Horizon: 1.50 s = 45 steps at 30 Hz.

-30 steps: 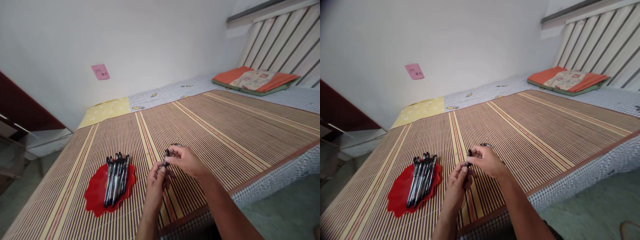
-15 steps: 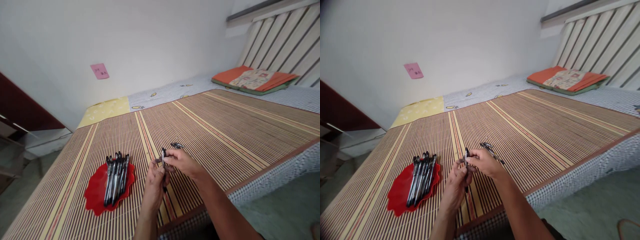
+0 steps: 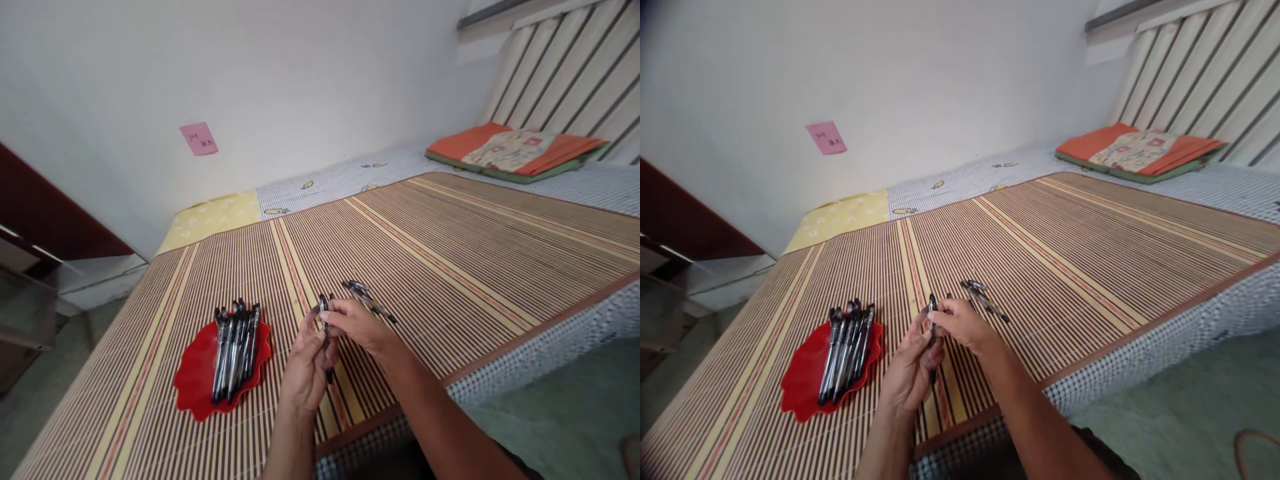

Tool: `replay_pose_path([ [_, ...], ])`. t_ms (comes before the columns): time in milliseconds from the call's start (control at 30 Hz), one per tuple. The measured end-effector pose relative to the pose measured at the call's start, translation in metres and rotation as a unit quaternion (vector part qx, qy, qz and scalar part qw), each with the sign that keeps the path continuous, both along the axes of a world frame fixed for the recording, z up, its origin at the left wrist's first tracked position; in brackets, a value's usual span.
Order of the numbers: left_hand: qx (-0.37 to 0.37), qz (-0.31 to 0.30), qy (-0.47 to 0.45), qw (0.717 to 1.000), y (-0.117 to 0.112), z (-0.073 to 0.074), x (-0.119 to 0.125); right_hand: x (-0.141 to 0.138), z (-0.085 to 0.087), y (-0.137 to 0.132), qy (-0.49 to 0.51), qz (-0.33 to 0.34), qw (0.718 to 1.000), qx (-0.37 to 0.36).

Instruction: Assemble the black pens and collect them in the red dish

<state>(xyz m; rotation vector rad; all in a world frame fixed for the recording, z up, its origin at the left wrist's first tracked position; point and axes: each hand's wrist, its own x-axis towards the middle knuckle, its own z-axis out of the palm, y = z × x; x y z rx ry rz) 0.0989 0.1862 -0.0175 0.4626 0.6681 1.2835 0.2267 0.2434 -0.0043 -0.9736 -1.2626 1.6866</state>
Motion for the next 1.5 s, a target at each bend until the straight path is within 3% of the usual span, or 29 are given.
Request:
replay_pose_path([
  [267,0.034,0.054,0.097,0.993,0.002,0.003,0.003,-0.01,0.007,-0.002,0.045,-0.045,0.998,-0.014],
  [367,0.059,0.058,0.148,0.985,0.001,0.003,0.005,-0.011,0.008,-0.003,0.023,-0.068,0.997,0.014],
  [533,0.078,0.054,0.141,0.985,0.001,0.003,0.006,-0.013,0.006,-0.005,0.039,-0.084,0.995,0.035],
  [667,0.076,0.065,0.217,0.971,0.003,0.005,0.005,-0.019,0.0,-0.006,0.016,-0.119,0.992,0.047],
  [933,0.073,0.069,0.24,0.966,0.001,0.007,0.002,-0.03,-0.008,-0.013,-0.112,-0.194,0.962,0.158],
  [1100,0.087,0.052,0.245,0.964,-0.004,-0.001,0.009,-0.024,-0.003,-0.01,-0.169,-0.283,0.919,0.216],
  [1167,0.09,0.04,0.239,0.966,-0.005,-0.005,0.013,-0.018,-0.001,-0.005,-0.158,-0.293,0.921,0.2],
  [1300,0.089,0.035,0.218,0.971,-0.003,-0.008,0.014,-0.009,-0.002,0.004,-0.038,-0.229,0.968,0.091],
  [1400,0.093,0.032,0.219,0.971,-0.001,-0.006,0.012,-0.005,-0.004,0.008,0.077,-0.226,0.97,0.037],
  [1500,0.091,0.025,0.234,0.968,-0.002,-0.005,0.012,-0.003,-0.004,0.01,0.131,-0.223,0.966,0.019],
])
